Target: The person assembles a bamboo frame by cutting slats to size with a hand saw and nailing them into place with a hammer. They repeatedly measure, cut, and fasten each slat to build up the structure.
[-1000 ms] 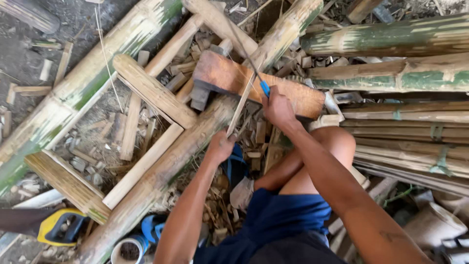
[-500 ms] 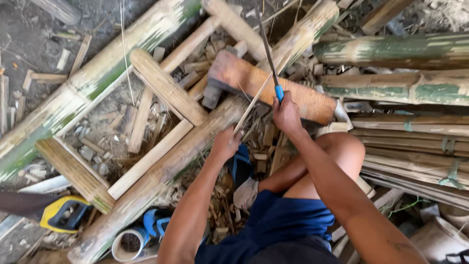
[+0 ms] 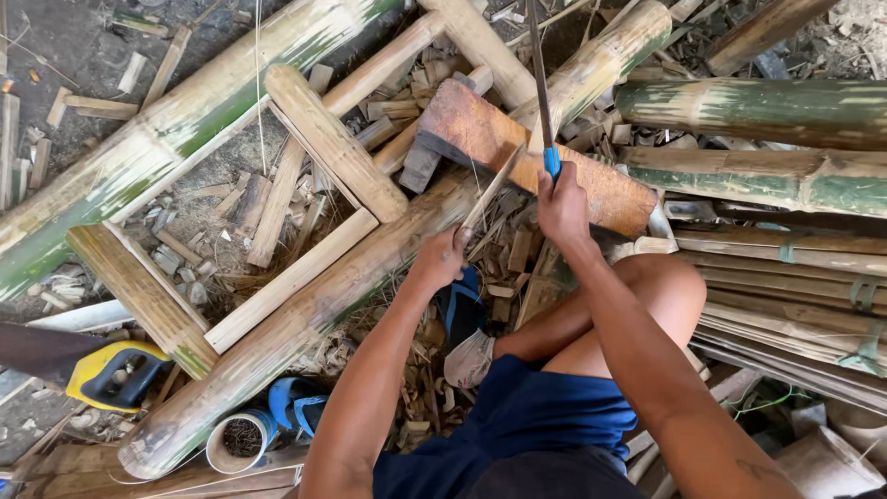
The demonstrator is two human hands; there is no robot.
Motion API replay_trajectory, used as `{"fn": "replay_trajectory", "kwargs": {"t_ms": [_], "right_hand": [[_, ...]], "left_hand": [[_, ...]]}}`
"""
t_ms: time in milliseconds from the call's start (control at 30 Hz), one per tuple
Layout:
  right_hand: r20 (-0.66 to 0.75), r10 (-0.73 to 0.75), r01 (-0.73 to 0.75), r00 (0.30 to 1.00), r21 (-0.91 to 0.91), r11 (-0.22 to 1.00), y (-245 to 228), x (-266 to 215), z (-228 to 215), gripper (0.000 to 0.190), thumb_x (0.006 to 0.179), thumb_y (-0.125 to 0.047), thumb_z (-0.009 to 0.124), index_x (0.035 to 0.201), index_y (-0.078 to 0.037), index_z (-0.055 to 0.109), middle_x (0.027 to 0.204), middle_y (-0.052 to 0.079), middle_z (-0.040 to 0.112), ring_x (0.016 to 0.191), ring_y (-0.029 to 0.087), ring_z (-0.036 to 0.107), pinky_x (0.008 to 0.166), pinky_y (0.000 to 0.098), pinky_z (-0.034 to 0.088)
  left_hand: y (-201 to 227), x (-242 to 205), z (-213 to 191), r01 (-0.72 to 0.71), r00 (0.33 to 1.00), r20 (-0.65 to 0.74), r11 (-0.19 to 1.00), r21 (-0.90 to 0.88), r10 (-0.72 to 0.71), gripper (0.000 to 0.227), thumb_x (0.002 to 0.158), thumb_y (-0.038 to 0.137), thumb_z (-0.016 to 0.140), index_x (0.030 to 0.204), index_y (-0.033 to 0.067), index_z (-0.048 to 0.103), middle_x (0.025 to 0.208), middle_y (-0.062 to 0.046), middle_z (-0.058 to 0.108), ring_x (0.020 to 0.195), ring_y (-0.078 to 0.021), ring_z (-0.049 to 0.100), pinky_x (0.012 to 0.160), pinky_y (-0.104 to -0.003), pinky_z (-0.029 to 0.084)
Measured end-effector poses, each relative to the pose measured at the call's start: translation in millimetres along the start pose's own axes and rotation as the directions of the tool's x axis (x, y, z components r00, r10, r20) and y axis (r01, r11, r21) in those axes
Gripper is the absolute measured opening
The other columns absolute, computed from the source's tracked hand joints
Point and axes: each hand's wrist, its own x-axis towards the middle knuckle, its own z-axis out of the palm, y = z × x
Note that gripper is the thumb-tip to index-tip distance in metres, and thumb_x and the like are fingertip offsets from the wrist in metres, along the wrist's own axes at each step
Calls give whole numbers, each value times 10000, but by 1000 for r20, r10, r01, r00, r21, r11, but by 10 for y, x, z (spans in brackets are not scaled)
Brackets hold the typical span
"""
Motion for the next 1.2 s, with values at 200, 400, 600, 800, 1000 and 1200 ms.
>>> {"fn": "replay_trajectory", "kwargs": {"t_ms": [200,400,600,800,1000,1200], "right_hand": [[-64,-81,77,995,-68,995,280,-122,221,265,1077,-243,552,1133,-4,451,722,335,626,662,572,590,578,636,432],[53,39,-29,998,-170,985,480,-22,374,306,1065,-288,571,1129,-8,466,801,372,635,775,603,601,725,686,455],[48,-29,44,998,-348,936,16,-101,253,618,892,-223,690,1431,-72,428,1161,278,583,1012,515,599,765,619,506],[-80,-400,331,913,-427,841,-413,-60,260,575,892,-167,749,1399,-64,499,1279,239,545,1175,464,527,864,596,486],[283,-593,607,753,46,793,-915,-150,1347,423,917,-66,699,1331,-48,610,1181,227,633,1095,440,620,914,524,538],[471,-606,671,641,39,740,-1268,-474,2520,552,905,-141,722,1426,-39,570,1292,211,574,1163,433,570,955,513,513]], "left_hand": [[-97,30,35,42,999,-6,999,9,-42,630,1074,421,346,1575,40,321,869,-157,770,674,-270,747,735,-435,626],[-75,-66,59,-44,986,-161,996,-76,31,634,1078,462,323,1552,46,387,929,-157,780,662,-252,740,717,-432,614],[-459,-278,-300,4,870,-459,929,369,178,609,1010,456,511,1559,227,383,1357,-236,545,971,-315,683,838,-489,574],[-1290,-719,-1075,232,791,-590,813,534,162,617,957,468,613,1515,248,464,1269,-157,550,1197,-306,523,1029,-539,410],[-2032,-1039,-1641,396,743,-669,800,451,9,530,990,558,567,1448,293,547,1287,-120,535,1222,-308,501,1037,-515,339],[-2462,-697,-1815,390,784,-617,823,414,-61,536,1004,608,483,1444,310,549,1291,-115,541,1242,-300,485,1042,-521,325]]}}
